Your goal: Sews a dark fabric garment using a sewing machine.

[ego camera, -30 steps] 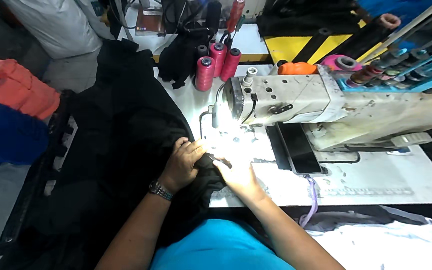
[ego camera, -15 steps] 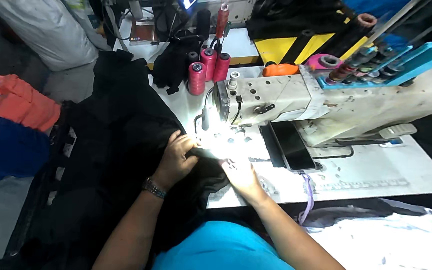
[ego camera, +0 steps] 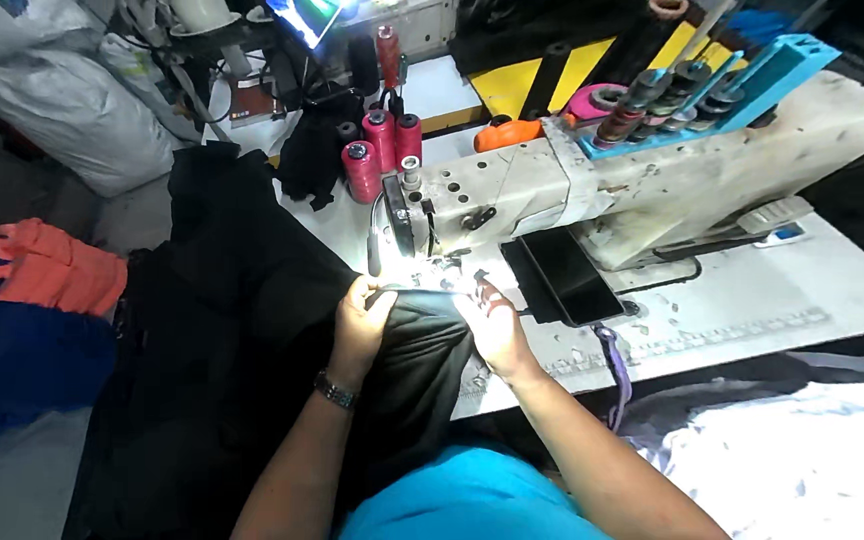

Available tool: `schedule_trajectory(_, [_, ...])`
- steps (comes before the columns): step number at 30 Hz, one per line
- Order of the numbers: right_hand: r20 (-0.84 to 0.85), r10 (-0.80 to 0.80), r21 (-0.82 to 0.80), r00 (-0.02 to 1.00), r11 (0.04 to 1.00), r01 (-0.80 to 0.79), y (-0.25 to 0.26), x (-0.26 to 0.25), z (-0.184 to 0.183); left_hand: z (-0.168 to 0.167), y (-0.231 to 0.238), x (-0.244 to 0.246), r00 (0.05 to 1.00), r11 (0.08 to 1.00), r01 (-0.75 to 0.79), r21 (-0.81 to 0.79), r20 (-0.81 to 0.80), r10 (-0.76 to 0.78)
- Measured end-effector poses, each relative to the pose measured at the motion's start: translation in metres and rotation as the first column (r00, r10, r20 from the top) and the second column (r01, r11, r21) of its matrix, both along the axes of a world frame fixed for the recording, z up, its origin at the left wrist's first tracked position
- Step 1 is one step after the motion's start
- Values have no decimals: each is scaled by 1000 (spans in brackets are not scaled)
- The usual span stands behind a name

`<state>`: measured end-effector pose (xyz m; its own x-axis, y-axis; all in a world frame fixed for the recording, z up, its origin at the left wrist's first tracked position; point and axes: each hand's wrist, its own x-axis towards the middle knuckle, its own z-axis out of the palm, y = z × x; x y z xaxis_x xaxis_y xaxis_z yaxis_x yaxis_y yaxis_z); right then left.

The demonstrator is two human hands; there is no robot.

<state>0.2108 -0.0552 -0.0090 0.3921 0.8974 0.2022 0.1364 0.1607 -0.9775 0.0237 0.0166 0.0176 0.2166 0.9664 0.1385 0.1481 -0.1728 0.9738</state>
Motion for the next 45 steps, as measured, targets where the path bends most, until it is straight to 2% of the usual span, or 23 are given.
schedule_trajectory(12, [-39, -11, 1, 999, 1000, 11, 7, 1, -7, -14, -4, 7, 997, 992, -75, 101, 36, 71])
schedule_trajectory(24, [-68, 38, -61, 997, 997, -42, 7, 4, -5, -16, -4, 6, 999, 993, -41, 110, -4, 42])
schedule_trajectory(28, [-76, 68, -24, 995, 997, -70, 6, 5, -6, -17, -4, 5, 998, 990, -40, 133, -43, 46])
schedule_trajectory(36, [-63, 173, 45, 983, 984, -170, 4, 4, -4, -17, -3, 4, 1000, 991, 11, 133, -8, -10])
schedule_trajectory(43, [-77, 237, -6, 969, 971, -238, 2, 6, -3, -11, 0, -1, 993, 989, 94, 118, -82, -85])
schedule_trajectory(45, [-64, 237, -91, 969, 966, -242, -5, 6, 2, -1, -2, -6, 980, 981, 89, 175, -190, -55])
